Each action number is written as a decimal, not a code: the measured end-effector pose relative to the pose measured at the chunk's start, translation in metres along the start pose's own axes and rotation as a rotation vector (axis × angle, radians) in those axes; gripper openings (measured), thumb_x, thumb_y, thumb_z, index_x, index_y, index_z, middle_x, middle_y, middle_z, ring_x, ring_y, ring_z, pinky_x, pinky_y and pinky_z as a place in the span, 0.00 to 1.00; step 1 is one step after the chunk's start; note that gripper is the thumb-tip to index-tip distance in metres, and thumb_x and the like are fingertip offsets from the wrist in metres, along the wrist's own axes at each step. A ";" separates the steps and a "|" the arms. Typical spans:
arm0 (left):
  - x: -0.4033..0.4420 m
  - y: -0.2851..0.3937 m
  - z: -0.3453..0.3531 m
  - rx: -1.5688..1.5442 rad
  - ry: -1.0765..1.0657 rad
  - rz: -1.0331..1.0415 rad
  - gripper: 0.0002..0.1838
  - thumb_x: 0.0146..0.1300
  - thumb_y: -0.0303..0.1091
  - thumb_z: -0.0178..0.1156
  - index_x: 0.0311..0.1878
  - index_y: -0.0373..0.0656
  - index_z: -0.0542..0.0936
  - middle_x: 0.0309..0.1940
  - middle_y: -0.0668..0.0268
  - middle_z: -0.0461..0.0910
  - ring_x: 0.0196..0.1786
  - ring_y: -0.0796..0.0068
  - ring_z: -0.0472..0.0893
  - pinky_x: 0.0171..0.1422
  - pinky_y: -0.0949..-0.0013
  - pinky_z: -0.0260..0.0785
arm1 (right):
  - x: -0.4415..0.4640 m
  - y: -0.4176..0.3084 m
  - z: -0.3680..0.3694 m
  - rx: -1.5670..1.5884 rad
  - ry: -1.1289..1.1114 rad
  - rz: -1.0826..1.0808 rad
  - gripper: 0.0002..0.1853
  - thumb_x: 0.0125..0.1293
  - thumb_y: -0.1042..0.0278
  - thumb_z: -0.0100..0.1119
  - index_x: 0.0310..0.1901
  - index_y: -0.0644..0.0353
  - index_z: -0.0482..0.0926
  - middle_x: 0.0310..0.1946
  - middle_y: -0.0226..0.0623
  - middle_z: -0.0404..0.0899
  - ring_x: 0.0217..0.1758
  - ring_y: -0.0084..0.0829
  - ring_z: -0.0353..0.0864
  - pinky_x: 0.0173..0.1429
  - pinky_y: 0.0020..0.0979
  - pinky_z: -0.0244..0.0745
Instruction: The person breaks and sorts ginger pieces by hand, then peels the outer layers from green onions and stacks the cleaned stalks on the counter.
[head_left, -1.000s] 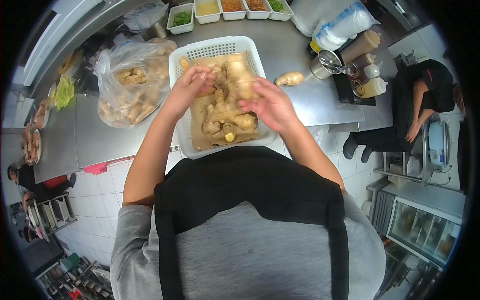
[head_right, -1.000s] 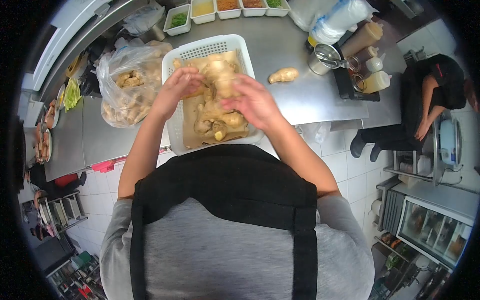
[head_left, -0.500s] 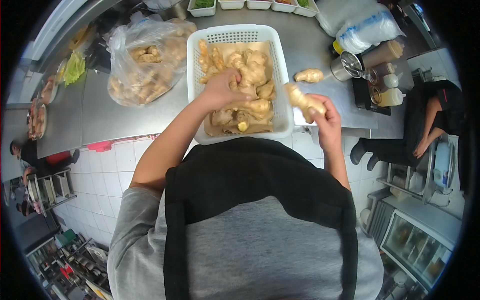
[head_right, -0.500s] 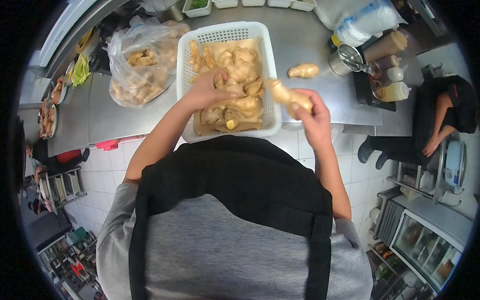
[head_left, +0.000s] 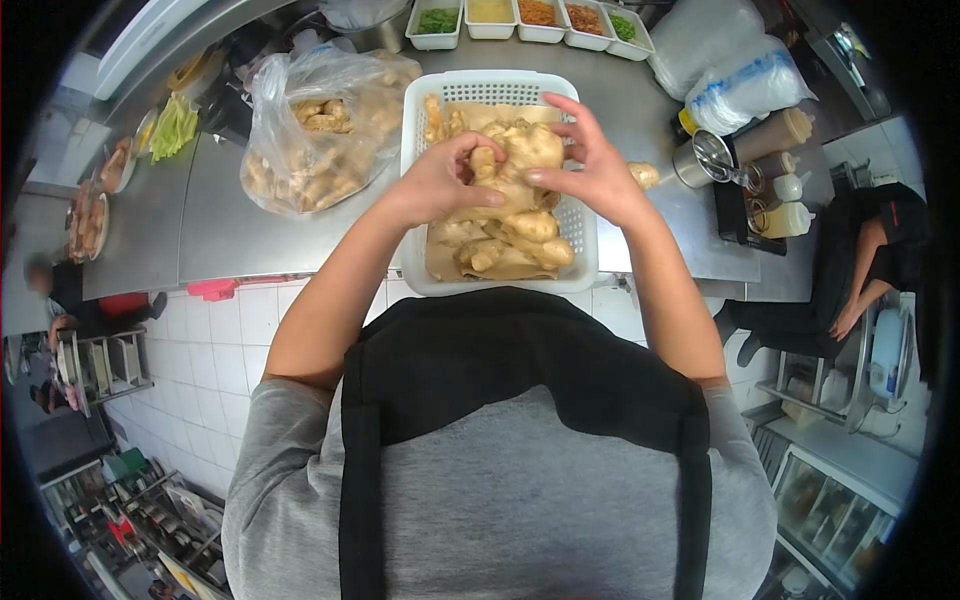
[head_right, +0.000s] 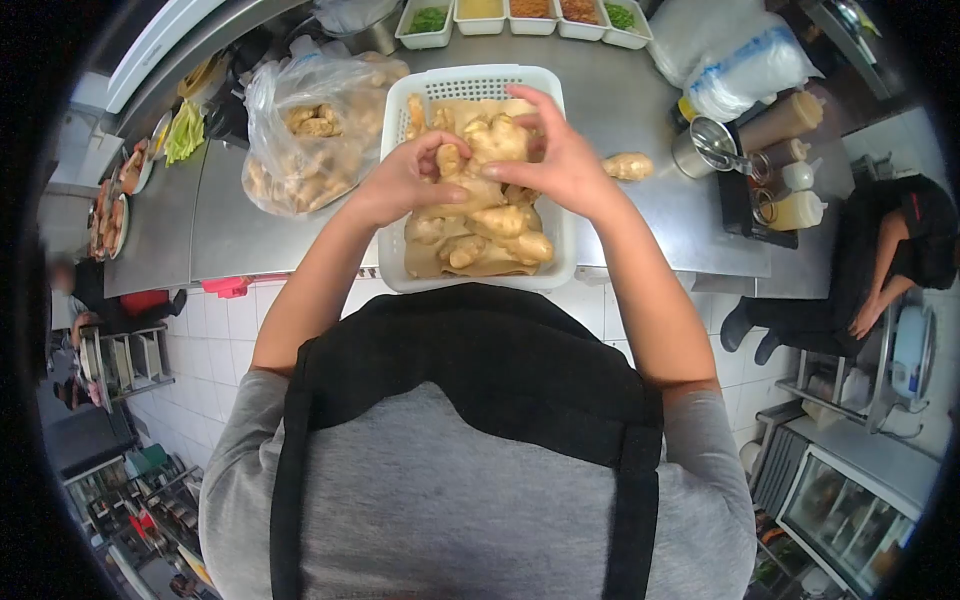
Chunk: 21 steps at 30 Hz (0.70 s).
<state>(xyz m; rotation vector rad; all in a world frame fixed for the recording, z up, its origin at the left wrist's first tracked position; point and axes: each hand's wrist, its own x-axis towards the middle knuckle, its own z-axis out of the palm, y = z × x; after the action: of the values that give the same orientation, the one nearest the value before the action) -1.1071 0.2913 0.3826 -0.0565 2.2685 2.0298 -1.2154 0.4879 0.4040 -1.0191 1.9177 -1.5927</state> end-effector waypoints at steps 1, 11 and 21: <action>-0.001 0.001 0.005 -0.010 0.005 0.036 0.24 0.46 0.28 0.70 0.48 0.43 0.72 0.34 0.73 0.72 0.32 0.86 0.69 0.38 0.79 0.64 | 0.004 -0.001 0.000 0.092 -0.116 0.035 0.31 0.49 0.66 0.70 0.55 0.58 0.68 0.40 0.34 0.73 0.39 0.25 0.74 0.41 0.30 0.75; -0.049 0.011 0.052 0.295 -0.091 0.076 0.29 0.49 0.46 0.67 0.51 0.41 0.72 0.39 0.54 0.79 0.42 0.58 0.79 0.48 0.66 0.70 | -0.081 -0.028 -0.007 -0.058 -0.022 0.108 0.23 0.48 0.76 0.68 0.47 0.59 0.72 0.43 0.32 0.75 0.48 0.24 0.74 0.54 0.27 0.70; -0.075 0.004 0.078 0.459 -0.045 0.186 0.33 0.45 0.39 0.73 0.57 0.51 0.72 0.47 0.63 0.79 0.50 0.65 0.79 0.52 0.68 0.71 | -0.121 -0.029 0.004 -0.350 0.072 -0.166 0.25 0.45 0.71 0.72 0.46 0.60 0.72 0.44 0.44 0.75 0.48 0.41 0.76 0.50 0.33 0.71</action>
<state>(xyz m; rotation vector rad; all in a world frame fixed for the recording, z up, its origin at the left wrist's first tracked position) -1.0289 0.3666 0.3854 0.2394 2.7323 1.5054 -1.1284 0.5766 0.4170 -1.3068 2.2668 -1.4228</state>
